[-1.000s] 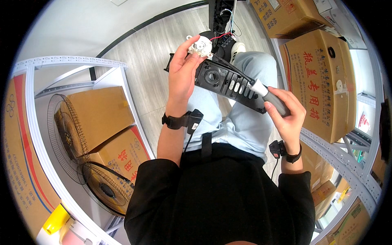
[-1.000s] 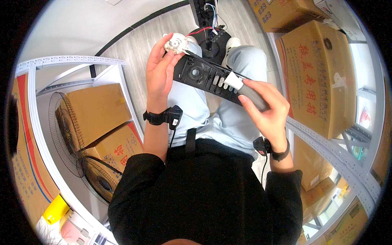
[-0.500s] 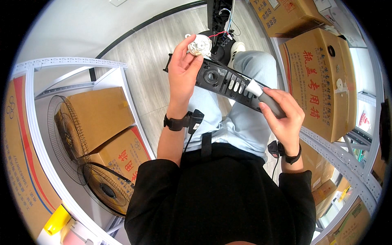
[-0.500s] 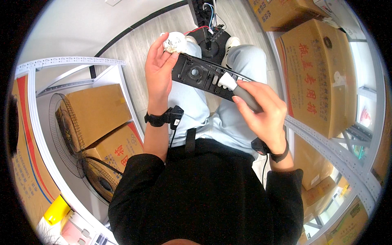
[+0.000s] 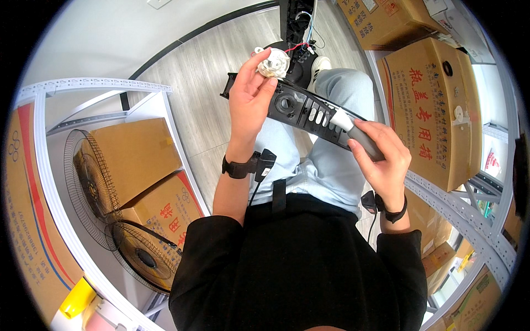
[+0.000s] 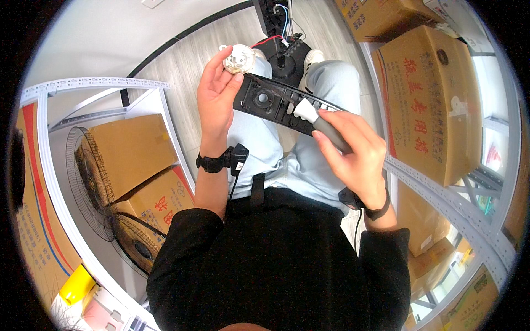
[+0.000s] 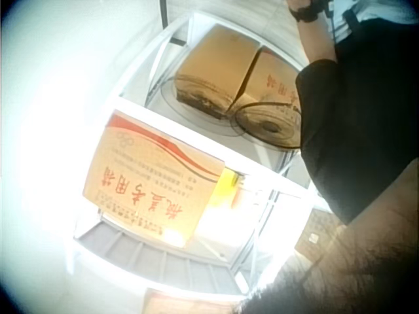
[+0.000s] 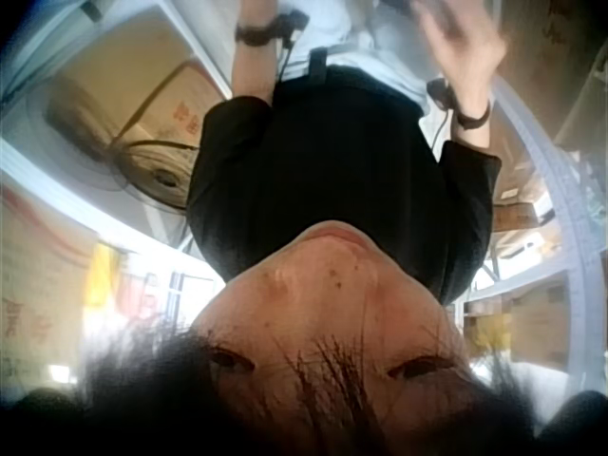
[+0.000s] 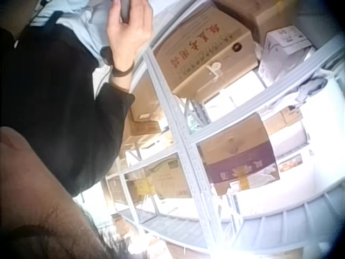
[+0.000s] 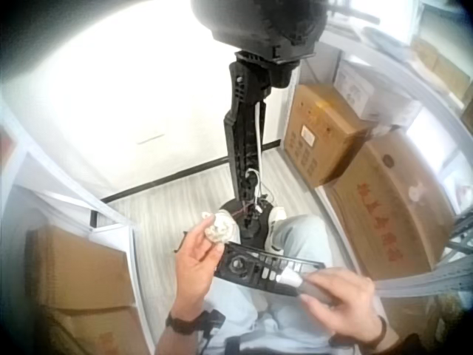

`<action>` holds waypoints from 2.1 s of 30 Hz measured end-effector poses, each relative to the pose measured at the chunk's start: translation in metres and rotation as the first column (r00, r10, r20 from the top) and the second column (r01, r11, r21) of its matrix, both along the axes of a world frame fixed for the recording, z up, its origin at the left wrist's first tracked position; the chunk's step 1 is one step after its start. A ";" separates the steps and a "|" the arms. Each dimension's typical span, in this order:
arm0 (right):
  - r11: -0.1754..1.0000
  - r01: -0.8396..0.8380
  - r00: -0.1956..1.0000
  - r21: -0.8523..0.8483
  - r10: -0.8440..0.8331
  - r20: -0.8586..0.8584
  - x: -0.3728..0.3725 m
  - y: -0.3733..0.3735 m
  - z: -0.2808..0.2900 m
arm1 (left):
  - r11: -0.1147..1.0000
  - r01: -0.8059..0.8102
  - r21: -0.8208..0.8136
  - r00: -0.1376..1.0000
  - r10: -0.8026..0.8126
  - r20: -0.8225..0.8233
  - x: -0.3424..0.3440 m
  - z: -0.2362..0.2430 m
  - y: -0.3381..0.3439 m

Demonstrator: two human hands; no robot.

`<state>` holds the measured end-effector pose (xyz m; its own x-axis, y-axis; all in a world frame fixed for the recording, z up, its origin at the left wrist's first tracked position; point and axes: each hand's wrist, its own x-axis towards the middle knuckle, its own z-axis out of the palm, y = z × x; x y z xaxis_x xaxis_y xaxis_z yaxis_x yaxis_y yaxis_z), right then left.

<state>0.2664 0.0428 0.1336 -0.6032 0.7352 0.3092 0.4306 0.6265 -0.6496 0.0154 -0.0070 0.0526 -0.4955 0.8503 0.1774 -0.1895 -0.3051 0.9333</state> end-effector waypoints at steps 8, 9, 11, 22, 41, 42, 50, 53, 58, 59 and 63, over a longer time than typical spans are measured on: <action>1.000 0.007 1.000 0.015 -0.007 0.013 0.000 0.000 -0.002 | 1.000 0.017 0.013 0.998 -0.016 -0.058 0.002 -0.001 0.000; 1.000 0.007 1.000 0.015 -0.007 0.016 0.000 0.000 -0.001 | 1.000 0.009 0.019 0.997 -0.007 -0.072 0.003 -0.002 0.001; 1.000 0.007 1.000 0.015 -0.007 0.020 -0.001 0.000 -0.001 | 1.000 -0.001 0.026 0.996 0.004 -0.091 0.003 -0.004 0.002; 1.000 0.012 1.000 0.010 -0.012 0.025 0.000 -0.001 0.001 | 1.000 -0.022 0.011 0.988 0.024 -0.153 0.004 -0.012 0.003; 0.510 0.024 0.978 -0.860 -0.190 -0.085 0.006 0.011 -0.013 | 0.993 -0.120 0.016 0.938 0.119 -0.324 0.007 -0.010 0.004; 0.526 0.004 0.985 -0.851 -0.150 -0.088 0.006 0.011 -0.013 | 0.992 -0.125 0.017 0.938 0.124 -0.323 0.007 -0.010 0.004; 0.505 -0.066 0.983 -0.861 -0.118 -0.144 0.003 0.007 -0.024 | 0.981 -0.192 0.025 0.901 0.186 -0.392 0.007 -0.011 0.005; 0.247 -0.072 0.971 -0.966 -0.205 -0.125 0.002 0.015 -0.023 | 0.981 -0.193 0.021 0.898 0.185 -0.400 0.007 -0.009 0.005; 0.374 -0.035 0.992 -0.927 -0.098 -0.077 0.003 0.016 -0.019 | 0.986 -0.169 -0.002 0.890 0.151 -0.430 0.005 -0.010 0.005; 0.442 -0.005 0.998 -0.897 -0.057 -0.033 0.003 0.015 -0.015 | 0.985 -0.170 0.003 0.885 0.154 -0.439 0.005 -0.010 0.006; 0.826 -0.028 0.999 -0.564 0.006 -0.041 0.000 0.008 -0.017 | 0.984 -0.177 0.000 0.890 0.161 -0.426 0.006 -0.010 0.006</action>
